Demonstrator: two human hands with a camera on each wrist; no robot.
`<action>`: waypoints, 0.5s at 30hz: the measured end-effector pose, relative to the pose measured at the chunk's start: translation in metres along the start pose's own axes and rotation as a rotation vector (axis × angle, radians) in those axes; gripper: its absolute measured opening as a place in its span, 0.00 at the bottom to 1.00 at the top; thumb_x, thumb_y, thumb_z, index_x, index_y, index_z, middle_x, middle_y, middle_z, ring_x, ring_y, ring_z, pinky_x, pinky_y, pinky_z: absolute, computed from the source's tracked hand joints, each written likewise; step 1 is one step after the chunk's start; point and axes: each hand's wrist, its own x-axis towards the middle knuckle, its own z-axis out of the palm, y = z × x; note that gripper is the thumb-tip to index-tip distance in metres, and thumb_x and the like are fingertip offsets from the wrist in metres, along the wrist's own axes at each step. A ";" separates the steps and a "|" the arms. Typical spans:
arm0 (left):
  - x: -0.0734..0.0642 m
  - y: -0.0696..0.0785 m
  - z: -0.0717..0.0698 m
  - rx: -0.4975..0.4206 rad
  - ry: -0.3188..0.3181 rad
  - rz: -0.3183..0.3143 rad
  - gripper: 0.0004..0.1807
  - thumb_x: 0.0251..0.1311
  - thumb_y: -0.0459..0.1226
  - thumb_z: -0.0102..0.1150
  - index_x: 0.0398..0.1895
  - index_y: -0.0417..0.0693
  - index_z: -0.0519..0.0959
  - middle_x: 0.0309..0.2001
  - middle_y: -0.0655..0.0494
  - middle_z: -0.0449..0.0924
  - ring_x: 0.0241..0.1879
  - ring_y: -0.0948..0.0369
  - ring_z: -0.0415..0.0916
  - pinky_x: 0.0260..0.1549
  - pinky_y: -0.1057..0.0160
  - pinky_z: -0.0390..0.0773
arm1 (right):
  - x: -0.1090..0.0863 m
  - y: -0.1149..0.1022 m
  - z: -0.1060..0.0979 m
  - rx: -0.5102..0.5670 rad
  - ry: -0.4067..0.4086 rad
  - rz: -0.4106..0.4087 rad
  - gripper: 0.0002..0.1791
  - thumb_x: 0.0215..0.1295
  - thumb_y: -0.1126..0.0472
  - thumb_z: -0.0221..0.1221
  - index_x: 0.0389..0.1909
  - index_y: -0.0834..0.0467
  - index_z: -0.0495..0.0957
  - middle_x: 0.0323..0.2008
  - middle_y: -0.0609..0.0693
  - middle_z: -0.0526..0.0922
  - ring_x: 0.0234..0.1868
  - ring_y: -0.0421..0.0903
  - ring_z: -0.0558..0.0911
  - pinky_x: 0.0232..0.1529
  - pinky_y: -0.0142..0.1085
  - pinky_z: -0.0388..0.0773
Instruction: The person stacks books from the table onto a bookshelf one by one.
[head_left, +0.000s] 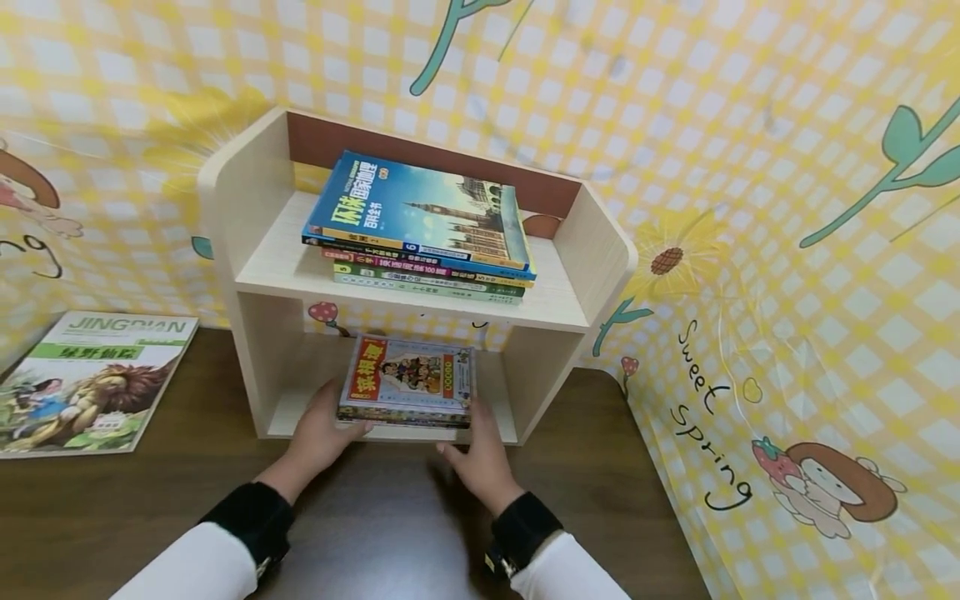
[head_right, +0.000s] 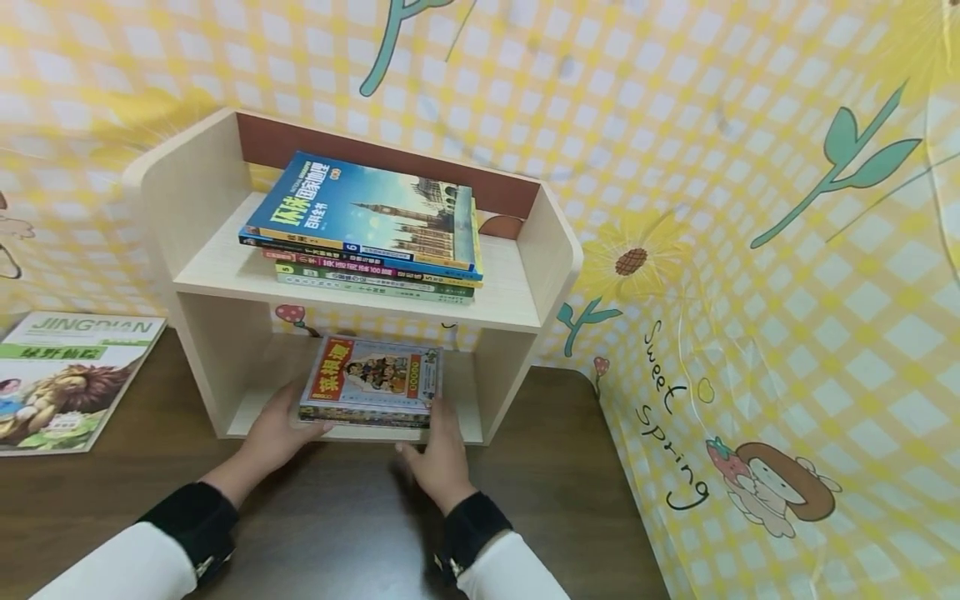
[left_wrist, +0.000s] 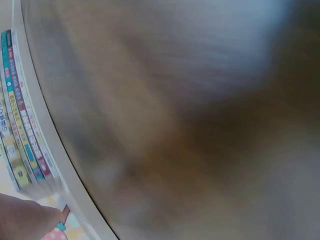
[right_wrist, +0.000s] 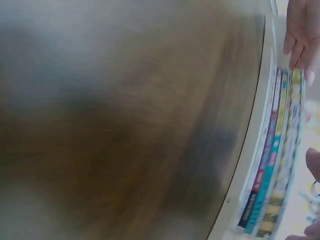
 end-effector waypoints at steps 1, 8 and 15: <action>-0.006 -0.002 -0.004 0.020 -0.013 -0.005 0.49 0.56 0.40 0.67 0.72 0.30 0.48 0.70 0.27 0.49 0.68 0.33 0.48 0.65 0.36 0.51 | -0.008 -0.001 -0.002 -0.032 -0.016 -0.016 0.48 0.63 0.56 0.65 0.75 0.64 0.47 0.74 0.65 0.51 0.73 0.60 0.52 0.69 0.56 0.55; -0.056 -0.021 -0.038 0.104 -0.041 -0.032 0.55 0.55 0.49 0.68 0.72 0.26 0.46 0.68 0.21 0.47 0.65 0.28 0.50 0.59 0.31 0.57 | -0.051 -0.008 -0.008 -0.097 -0.133 0.000 0.48 0.61 0.50 0.65 0.75 0.59 0.50 0.75 0.59 0.49 0.73 0.58 0.54 0.66 0.54 0.63; -0.091 -0.060 -0.096 0.183 0.048 -0.099 0.52 0.57 0.49 0.66 0.70 0.24 0.49 0.64 0.17 0.50 0.61 0.24 0.50 0.55 0.27 0.55 | -0.082 -0.012 -0.008 -0.019 -0.194 0.042 0.48 0.58 0.52 0.68 0.75 0.54 0.53 0.75 0.59 0.51 0.69 0.61 0.62 0.59 0.58 0.69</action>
